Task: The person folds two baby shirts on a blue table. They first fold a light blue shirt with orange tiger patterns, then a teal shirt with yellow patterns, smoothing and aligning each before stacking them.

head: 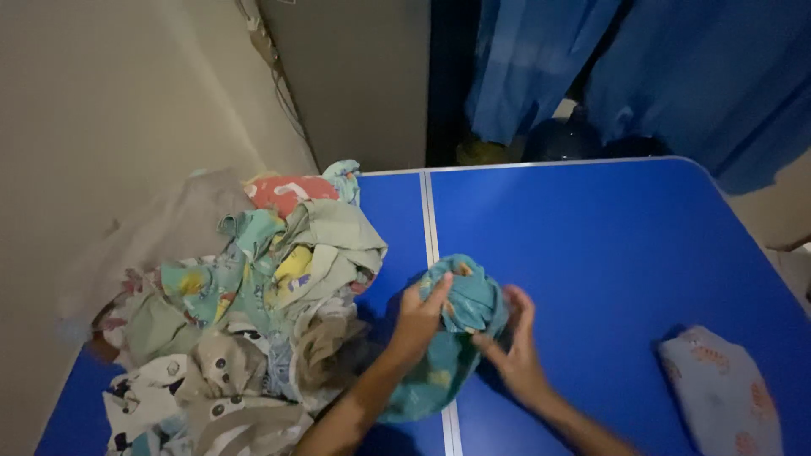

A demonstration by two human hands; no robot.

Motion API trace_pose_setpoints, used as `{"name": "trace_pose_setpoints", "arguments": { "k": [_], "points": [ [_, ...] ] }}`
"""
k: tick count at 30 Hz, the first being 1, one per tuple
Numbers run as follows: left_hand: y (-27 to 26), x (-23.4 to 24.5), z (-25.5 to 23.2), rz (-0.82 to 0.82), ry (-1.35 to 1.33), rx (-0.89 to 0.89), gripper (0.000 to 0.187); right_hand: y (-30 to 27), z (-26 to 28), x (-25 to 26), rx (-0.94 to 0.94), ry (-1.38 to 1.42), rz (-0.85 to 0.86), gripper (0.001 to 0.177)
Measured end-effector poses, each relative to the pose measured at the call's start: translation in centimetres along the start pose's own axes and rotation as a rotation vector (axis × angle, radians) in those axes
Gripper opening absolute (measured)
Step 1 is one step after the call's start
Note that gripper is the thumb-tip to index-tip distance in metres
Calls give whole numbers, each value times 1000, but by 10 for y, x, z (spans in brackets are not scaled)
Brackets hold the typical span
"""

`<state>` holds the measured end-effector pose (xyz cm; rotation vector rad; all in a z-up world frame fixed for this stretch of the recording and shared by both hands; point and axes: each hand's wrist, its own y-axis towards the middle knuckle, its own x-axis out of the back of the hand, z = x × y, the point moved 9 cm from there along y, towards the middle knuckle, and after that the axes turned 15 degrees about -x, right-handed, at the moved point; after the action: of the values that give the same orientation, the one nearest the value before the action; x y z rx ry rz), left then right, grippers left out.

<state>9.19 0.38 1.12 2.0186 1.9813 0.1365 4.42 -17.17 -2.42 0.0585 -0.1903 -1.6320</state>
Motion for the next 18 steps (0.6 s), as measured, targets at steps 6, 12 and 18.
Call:
{"name": "trace_pose_setpoints", "arguments": {
  "k": [6,12,18],
  "points": [
    [-7,-5,-22,-124,-382,287,27,-12,-35,-25,-339,-149,-28,114],
    [23,60,54,-167,-188,169,32,-3,-77,-7,-608,229,-54,87],
    [9,127,16,-358,245,107,39,37,-22,46,-318,-17,0,60]
  ]
}}
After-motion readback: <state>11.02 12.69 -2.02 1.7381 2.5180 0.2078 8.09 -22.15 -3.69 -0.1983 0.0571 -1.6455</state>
